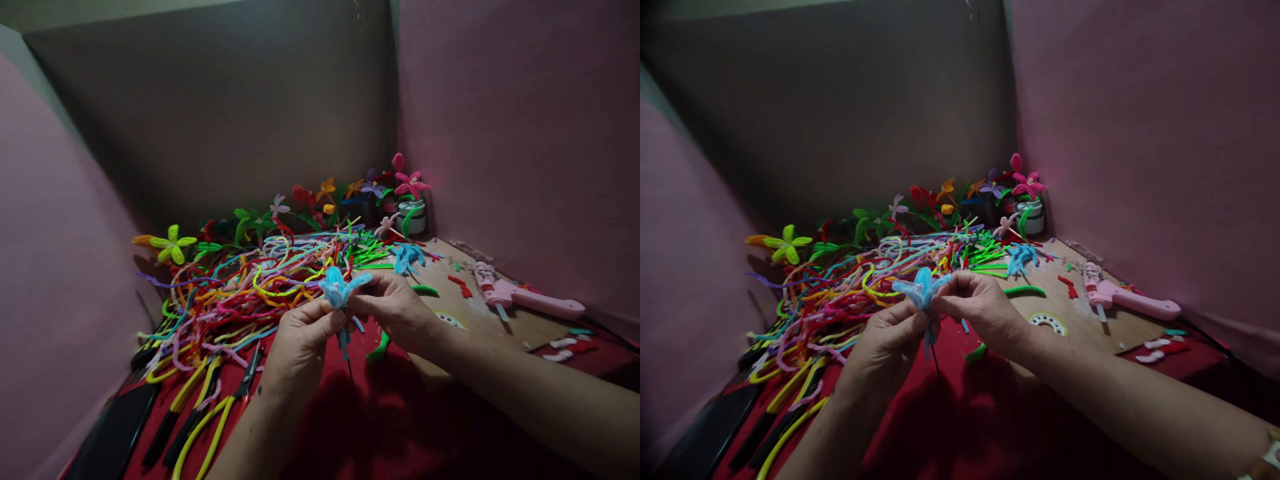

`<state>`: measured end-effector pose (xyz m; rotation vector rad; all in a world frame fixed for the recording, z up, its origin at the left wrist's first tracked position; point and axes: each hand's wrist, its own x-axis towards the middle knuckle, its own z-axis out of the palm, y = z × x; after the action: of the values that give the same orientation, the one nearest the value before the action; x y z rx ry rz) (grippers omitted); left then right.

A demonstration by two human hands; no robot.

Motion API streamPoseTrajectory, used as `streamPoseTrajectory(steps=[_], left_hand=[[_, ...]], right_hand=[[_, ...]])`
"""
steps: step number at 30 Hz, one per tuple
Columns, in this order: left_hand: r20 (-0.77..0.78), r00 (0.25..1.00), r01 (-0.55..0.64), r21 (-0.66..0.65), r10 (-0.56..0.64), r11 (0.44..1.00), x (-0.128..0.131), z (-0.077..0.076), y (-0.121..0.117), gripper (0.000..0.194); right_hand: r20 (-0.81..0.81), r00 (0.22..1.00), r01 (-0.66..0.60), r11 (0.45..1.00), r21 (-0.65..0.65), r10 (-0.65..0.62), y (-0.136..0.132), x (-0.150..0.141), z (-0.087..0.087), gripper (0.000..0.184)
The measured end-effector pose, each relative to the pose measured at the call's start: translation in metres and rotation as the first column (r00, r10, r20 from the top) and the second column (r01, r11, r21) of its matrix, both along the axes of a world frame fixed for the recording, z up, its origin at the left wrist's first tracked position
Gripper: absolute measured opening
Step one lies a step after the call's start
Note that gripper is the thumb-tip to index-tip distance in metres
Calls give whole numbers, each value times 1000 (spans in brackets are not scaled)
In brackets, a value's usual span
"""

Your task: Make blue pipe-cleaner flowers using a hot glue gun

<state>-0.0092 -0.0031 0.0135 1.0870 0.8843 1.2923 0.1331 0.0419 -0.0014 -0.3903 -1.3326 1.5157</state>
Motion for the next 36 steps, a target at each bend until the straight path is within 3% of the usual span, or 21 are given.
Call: streamPoseTrajectory(steps=[12,21,29,33,36], left_hand=[[-197,979,54,14,-50,998,-8,-5,0,15],[-123,986,114,0,-113,993,-7,-5,3,15],[-209,969,-105,138,132,985,2,3,-6,11],[-344,872,-266,263,348,927,5,4,-13,10],[-431,770,-304,402,471,864,7,2,-15,6]], right_hand=[[113,975,-184,980,-71,192,8,8,-1,15],[108,972,-197,973,-124,210,11,5,-4,15],[40,996,-75,995,-58,78,-1,3,3,10],[-25,996,-84,995,-54,83,-11,-1,2,14],[-72,992,-114,987,-114,106,-16,-4,-1,18]])
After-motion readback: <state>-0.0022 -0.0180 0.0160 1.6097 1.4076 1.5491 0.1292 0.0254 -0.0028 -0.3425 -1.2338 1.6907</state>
